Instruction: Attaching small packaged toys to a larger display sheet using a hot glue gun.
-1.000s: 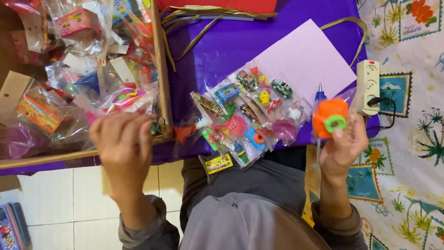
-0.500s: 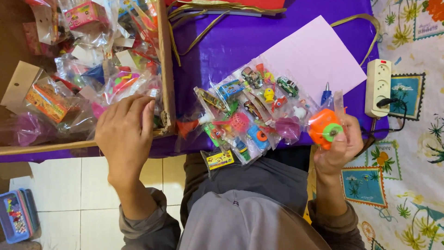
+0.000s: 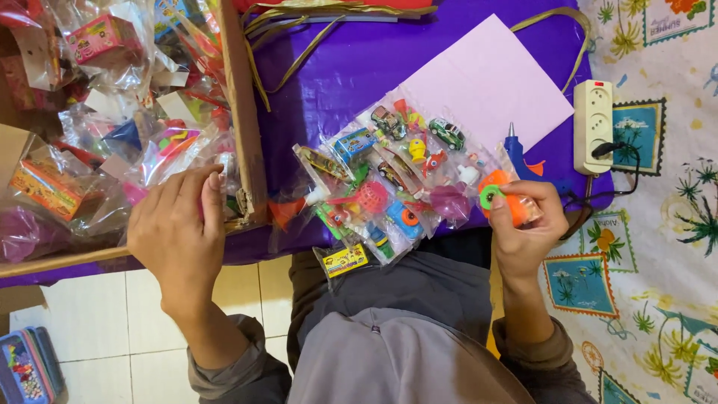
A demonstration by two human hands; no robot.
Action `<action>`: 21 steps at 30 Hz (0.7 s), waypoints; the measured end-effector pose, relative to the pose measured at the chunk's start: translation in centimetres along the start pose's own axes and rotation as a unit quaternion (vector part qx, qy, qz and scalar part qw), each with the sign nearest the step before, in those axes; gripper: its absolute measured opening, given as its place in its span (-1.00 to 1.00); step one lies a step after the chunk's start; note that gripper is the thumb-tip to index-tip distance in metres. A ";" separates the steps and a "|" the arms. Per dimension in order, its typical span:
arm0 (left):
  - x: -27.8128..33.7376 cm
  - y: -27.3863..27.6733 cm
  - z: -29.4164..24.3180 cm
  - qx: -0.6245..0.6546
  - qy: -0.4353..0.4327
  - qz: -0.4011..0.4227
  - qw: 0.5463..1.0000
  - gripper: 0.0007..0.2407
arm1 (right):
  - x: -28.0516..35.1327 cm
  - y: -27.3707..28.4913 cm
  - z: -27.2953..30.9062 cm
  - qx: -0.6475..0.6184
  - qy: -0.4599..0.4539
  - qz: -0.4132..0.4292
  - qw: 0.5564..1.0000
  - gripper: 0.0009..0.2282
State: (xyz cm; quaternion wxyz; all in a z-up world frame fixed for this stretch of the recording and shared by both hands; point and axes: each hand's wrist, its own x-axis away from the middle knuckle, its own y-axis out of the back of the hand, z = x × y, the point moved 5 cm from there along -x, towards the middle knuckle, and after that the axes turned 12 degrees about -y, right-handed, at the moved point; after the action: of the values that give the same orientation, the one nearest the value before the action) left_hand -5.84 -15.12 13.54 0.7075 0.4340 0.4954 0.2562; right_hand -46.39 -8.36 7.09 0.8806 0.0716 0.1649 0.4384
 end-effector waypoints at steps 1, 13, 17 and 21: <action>0.0 0.0 0.0 0.000 -0.001 0.000 1.000 -0.78 | 0.0 0.0 0.0 0.000 0.000 -0.001 1.000 -0.90; 0.2 -0.1 -0.2 -0.013 0.002 -0.012 1.000 -0.79 | 0.0 -0.8 -0.4 0.006 -0.003 0.053 0.999 -0.94; 0.2 -0.1 -0.2 -0.017 0.010 -0.013 1.000 -0.78 | 0.0 -1.7 0.6 0.022 -0.003 0.071 0.997 -0.86; 0.2 0.0 -0.3 -0.025 0.008 -0.021 0.999 -0.76 | -0.1 -1.7 0.4 0.020 -0.015 0.066 0.998 -0.83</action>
State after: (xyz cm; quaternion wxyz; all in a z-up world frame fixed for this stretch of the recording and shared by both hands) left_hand -6.02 -14.85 13.35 0.7191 0.4035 0.5040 0.2568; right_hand -44.98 -9.45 7.04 0.8507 0.1062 0.1555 0.4907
